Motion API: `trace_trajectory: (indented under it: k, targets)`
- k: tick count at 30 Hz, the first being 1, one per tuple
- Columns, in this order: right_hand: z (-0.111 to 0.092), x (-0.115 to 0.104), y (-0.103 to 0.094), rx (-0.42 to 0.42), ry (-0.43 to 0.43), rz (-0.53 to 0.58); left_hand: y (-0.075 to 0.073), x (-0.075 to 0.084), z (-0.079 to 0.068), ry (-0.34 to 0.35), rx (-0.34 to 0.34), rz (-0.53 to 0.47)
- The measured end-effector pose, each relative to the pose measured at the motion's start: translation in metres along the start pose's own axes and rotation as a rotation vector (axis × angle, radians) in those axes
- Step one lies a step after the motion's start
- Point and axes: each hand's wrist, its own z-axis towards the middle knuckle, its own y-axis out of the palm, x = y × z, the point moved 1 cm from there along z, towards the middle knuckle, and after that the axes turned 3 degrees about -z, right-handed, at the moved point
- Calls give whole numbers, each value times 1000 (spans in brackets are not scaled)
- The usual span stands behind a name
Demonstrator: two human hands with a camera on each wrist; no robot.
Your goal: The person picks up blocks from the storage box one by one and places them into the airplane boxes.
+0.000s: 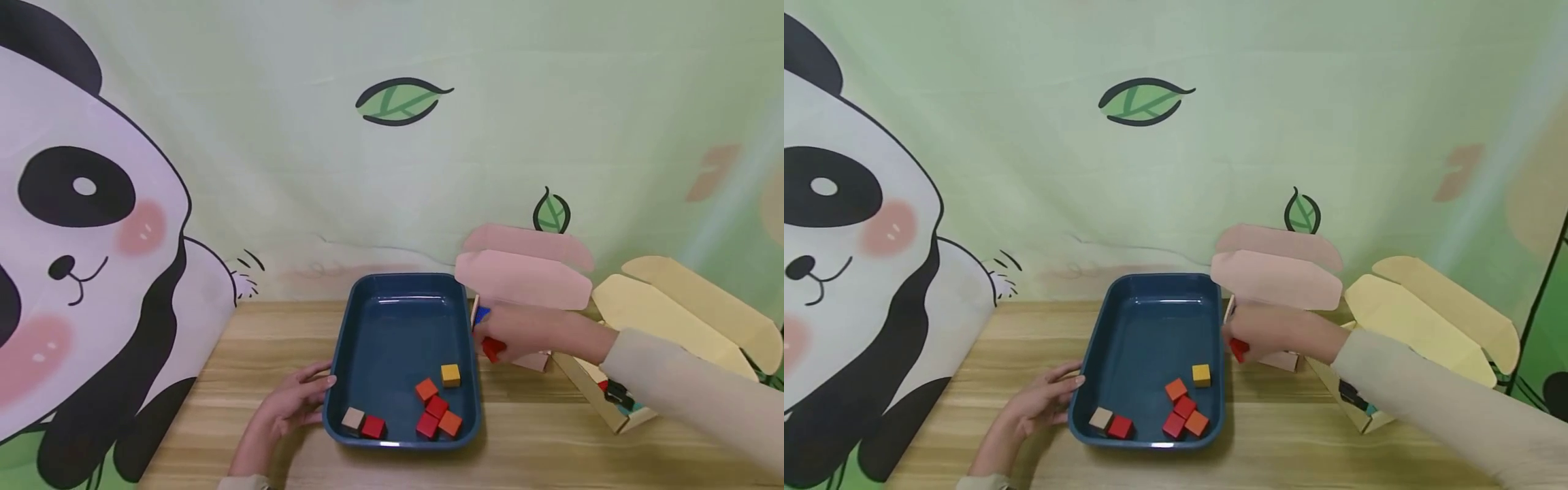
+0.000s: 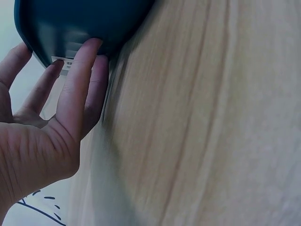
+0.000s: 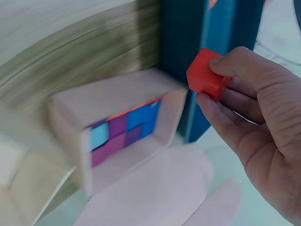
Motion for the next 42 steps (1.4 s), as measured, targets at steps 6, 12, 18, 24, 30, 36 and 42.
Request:
trace_trajectory:
  k: [6, 12, 18, 24, 30, 36, 42]
  targets:
    - [-37, 25, 1, -46, 42, 69, -2, -3, 1, -20, 9, -9]
    - [-67, 50, -1, -72, 82, 99, -2, 2, 3, 4, 13, -7]
    - [-83, 65, 8, -137, 118, 114, -6, -1, -1, -26, 31, -6]
    - [-95, 79, 18, -195, 201, 144, -5, -3, -1, -27, 25, -15]
    - [-108, 83, 39, -186, 212, 173, -3, -3, 1, -30, 14, -9]
    - [-113, 77, 60, -195, 233, 266, -2, 0, 2, -26, 4, -5]
    - [-116, 72, 78, -213, 259, 359, 2, 2, 3, -20, -5, -12]
